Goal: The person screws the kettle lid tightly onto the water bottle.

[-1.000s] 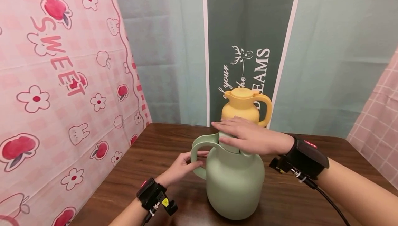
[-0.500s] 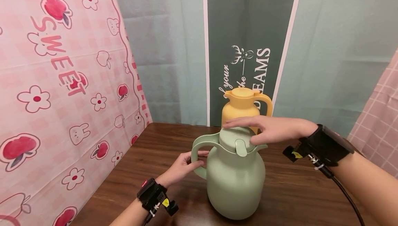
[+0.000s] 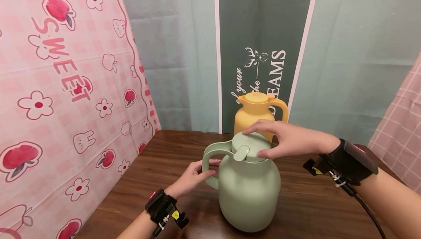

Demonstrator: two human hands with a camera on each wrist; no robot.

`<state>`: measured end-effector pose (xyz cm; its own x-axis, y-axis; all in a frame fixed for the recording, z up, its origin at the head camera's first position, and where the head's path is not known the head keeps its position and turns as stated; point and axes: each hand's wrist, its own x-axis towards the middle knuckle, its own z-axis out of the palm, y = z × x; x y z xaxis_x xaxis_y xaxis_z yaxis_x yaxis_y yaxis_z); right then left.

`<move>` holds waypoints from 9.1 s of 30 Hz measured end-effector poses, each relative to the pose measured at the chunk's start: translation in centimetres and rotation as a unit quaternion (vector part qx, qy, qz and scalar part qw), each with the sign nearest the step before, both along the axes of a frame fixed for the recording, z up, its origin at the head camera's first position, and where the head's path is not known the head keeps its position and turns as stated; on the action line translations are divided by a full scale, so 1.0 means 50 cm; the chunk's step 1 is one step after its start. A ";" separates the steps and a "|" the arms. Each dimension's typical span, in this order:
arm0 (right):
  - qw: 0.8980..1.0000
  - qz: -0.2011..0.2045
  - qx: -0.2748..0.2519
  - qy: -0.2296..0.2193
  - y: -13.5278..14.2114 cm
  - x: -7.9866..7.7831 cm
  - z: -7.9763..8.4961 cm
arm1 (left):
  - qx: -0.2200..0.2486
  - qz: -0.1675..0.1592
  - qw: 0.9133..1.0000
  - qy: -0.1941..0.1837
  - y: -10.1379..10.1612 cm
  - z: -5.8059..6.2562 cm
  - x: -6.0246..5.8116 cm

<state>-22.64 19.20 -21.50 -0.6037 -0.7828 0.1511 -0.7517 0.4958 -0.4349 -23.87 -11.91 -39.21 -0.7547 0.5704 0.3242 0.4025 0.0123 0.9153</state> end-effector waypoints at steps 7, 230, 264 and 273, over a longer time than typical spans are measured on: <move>0.995 -0.051 -0.012 0.091 -0.011 0.006 -0.015 | -0.002 0.004 1.000 0.001 0.003 0.002 0.002; 0.998 0.039 0.041 -0.012 0.004 -0.008 0.010 | 0.048 0.039 0.998 0.031 0.007 0.006 0.011; 0.986 -0.013 0.029 0.164 -0.034 0.009 -0.017 | 0.017 0.045 0.998 0.028 0.006 0.013 0.002; 0.998 0.051 0.034 0.001 -0.023 -0.001 -0.008 | 0.021 0.042 0.999 0.028 0.003 0.009 0.006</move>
